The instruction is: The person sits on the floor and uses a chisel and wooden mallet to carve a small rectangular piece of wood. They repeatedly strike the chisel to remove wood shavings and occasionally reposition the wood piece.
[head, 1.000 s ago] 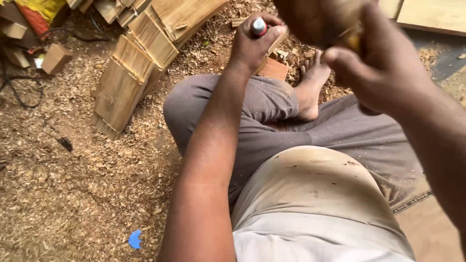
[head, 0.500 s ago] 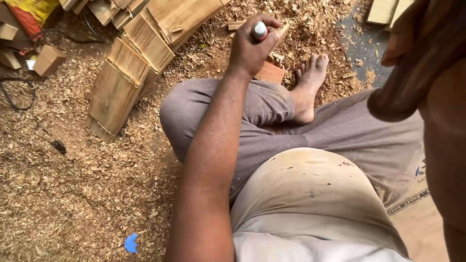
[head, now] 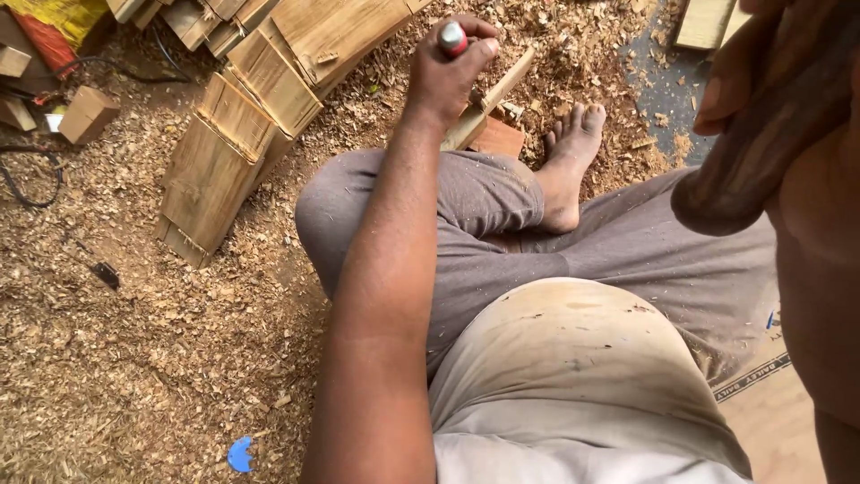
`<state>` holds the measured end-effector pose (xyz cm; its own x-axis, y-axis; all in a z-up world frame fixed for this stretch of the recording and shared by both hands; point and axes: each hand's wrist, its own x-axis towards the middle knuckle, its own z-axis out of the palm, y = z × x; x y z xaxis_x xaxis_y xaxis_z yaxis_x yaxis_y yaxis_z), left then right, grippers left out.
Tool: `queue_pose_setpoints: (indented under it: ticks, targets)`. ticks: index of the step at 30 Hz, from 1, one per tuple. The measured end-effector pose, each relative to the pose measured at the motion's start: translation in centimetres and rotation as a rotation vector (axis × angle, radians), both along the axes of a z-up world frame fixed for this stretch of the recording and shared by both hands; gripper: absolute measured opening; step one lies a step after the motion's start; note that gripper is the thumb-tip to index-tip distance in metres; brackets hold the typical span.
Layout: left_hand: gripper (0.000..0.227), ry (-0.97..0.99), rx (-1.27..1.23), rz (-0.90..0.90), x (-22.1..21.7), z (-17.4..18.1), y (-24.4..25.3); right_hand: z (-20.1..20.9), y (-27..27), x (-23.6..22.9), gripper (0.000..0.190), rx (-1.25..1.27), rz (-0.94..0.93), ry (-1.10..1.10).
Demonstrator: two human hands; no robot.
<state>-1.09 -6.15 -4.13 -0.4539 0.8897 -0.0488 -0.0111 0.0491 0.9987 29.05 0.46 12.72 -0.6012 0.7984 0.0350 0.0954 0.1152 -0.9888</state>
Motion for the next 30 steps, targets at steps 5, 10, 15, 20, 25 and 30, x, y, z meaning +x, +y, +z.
queue_pose_setpoints:
  ticks: [5,10,15,20,25,30]
  targets:
    - [0.011,0.084,-0.056,0.031,2.0,-0.6,-0.8,-2.6,1.2,-2.4,0.074,0.204,0.074,-0.268]
    - [0.025,0.973,0.071,0.051,1.6,-4.9,-0.3,-1.9,1.0,-6.6,0.077,0.179,0.198,-0.631]
    - [0.026,0.534,-0.04,0.086,1.3,-4.7,-0.8,4.2,-0.7,-6.4,0.085,0.699,0.458,-0.651]
    - [0.016,0.154,-0.067,0.004,2.5,0.1,-1.2,3.6,-0.8,-3.9,0.073,0.216,0.252,-0.214]
    - [0.015,0.127,-0.212,-0.008,3.6,0.7,-0.7,-1.6,1.7,-4.7,0.066,0.637,0.25,-0.807]
    - [0.025,0.106,0.043,0.056,3.7,-4.9,0.4,0.7,0.5,-4.5,0.092,0.656,0.496,-0.812]
